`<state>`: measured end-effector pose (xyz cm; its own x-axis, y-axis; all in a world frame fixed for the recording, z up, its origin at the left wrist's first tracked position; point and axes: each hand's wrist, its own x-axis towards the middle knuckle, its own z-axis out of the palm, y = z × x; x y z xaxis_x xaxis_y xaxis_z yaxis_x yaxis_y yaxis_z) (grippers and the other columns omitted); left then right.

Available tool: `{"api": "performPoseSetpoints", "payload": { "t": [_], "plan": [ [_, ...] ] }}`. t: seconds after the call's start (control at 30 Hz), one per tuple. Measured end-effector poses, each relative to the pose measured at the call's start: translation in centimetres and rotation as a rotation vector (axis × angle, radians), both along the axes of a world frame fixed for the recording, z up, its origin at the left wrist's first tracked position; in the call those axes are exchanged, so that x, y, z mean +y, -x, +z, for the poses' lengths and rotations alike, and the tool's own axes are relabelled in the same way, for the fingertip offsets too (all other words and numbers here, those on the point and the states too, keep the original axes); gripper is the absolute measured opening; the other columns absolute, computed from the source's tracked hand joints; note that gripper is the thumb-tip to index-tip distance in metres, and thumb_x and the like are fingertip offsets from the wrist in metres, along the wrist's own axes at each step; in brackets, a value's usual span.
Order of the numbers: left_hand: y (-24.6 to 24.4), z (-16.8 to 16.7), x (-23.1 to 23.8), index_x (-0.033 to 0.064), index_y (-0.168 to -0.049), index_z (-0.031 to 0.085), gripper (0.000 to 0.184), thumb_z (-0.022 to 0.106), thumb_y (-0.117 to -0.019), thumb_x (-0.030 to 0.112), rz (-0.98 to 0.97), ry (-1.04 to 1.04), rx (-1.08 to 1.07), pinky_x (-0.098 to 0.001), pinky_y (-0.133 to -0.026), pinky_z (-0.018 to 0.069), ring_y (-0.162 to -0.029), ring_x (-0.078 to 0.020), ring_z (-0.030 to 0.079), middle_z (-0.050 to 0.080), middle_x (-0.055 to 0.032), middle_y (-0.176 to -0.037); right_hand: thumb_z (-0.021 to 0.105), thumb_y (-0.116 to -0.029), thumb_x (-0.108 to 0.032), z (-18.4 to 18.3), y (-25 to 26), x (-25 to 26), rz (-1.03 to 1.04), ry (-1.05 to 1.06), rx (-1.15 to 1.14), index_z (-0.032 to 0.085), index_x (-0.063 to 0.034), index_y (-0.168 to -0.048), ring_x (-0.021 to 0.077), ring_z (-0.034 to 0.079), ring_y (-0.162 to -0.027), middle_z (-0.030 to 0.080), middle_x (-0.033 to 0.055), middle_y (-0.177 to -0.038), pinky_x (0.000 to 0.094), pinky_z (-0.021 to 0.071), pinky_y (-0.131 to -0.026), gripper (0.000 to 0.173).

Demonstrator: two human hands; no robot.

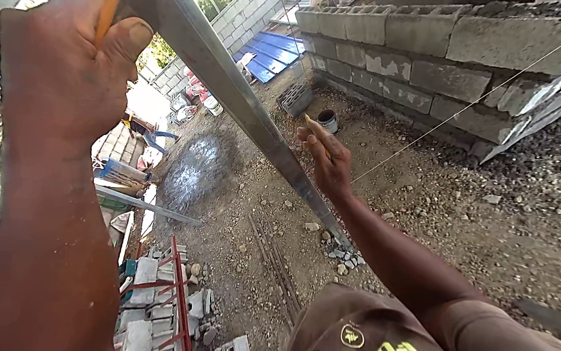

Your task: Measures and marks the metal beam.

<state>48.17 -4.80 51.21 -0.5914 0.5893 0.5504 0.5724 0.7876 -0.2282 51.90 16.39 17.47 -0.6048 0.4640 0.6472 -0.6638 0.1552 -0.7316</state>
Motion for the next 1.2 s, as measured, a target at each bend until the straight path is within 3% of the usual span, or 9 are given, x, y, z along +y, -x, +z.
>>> {"api": "performPoseSetpoints", "payload": {
  "t": [0.1, 0.23, 0.4, 0.5, 0.77, 1.0, 1.2],
  "plan": [
    [-1.4, -0.3, 1.2, 0.0132, -0.116, 0.065, 0.049, 0.046, -0.1048, 0.057, 0.011, -0.004, -0.027, -0.0403, -0.063, 0.0489, -0.067, -0.0130, 0.057, 0.061, -0.0034, -0.082, 0.036, -0.1120, -0.022, 2.3, -1.0, 1.1, -0.021, -0.012, 0.052, 0.054, -0.0045, -0.148, 0.0192, 0.072, -0.102, 0.071, 0.0117, -0.122, 0.0392, 0.0609, -0.092, 0.044],
    [-2.3, 0.0, 1.8, 0.0135, -0.127, 0.064, 0.048, 0.045, -0.1066, 0.053, 0.001, 0.007, -0.007, -0.0555, -0.068, 0.0522, -0.073, -0.0285, 0.065, 0.066, -0.0135, -0.087, 0.044, -0.1085, -0.017, 7.8, -1.0, 1.6, -0.023, -0.009, 0.224, 0.060, 0.0003, -0.136, 0.0198, 0.073, -0.098, 0.072, 0.0108, -0.115, 0.0396, 0.0637, -0.087, 0.036],
    [-2.5, -0.1, 1.9, 0.0161, -0.126, 0.065, 0.046, 0.046, -0.1065, 0.052, 0.003, 0.018, -0.008, -0.0549, -0.064, 0.0512, -0.070, -0.0286, 0.064, 0.065, -0.0114, -0.081, 0.061, -0.1007, -0.005, 14.0, -0.2, 0.4, -0.023, 0.005, 0.427, 0.066, 0.0053, -0.119, 0.0208, 0.075, -0.092, 0.074, 0.0127, -0.106, 0.0387, 0.0660, -0.082, 0.021],
    [-2.6, -0.1, 1.8, 0.0165, -0.126, 0.065, 0.045, 0.047, -0.1065, 0.052, 0.003, 0.025, -0.010, -0.0538, -0.063, 0.0518, -0.068, -0.0274, 0.064, 0.065, -0.0099, -0.079, 0.063, -0.1000, -0.005, 16.2, 0.4, -1.0, 0.000, 0.036, 0.471, 0.068, 0.0047, -0.113, 0.0191, 0.075, -0.088, 0.074, 0.0123, -0.103, 0.0369, 0.0663, -0.079, 0.017],
    [-3.0, -0.3, 1.6, 0.0168, -0.127, 0.066, 0.042, 0.048, -0.1068, 0.049, -0.001, 0.044, 0.005, -0.0508, -0.060, 0.0507, -0.064, -0.0254, 0.062, 0.063, -0.0086, -0.076, 0.062, -0.1001, -0.003, 18.1, 1.3, -2.8, -0.021, 0.021, 0.513, 0.068, 0.0035, -0.114, 0.0157, 0.072, -0.086, 0.071, 0.0117, -0.103, 0.0322, 0.0639, -0.074, 0.016],
    [-3.1, -0.2, 1.7, 0.0151, -0.125, 0.065, 0.044, 0.047, -0.1066, 0.051, 0.001, 0.054, 0.008, -0.0503, -0.061, 0.0504, -0.065, -0.0253, 0.061, 0.062, -0.0086, -0.076, 0.062, -0.1002, -0.005, 18.3, 1.7, -2.7, -0.031, -0.005, 0.499, 0.070, 0.0034, -0.111, 0.0153, 0.073, -0.090, 0.073, 0.0109, -0.104, 0.0336, 0.0640, -0.080, 0.016],
    [-2.8, -0.2, 1.6, 0.0174, -0.124, 0.065, 0.045, 0.045, -0.1063, 0.053, 0.009, 0.051, 0.012, -0.0497, -0.061, 0.0519, -0.065, -0.0242, 0.063, 0.063, -0.0072, -0.076, 0.064, -0.0994, -0.005, 18.6, 2.4, -2.9, -0.026, 0.016, 0.529, 0.071, 0.0040, -0.110, 0.0137, 0.072, -0.086, 0.074, 0.0101, -0.099, 0.0319, 0.0630, -0.077, 0.016]
  ]
}}
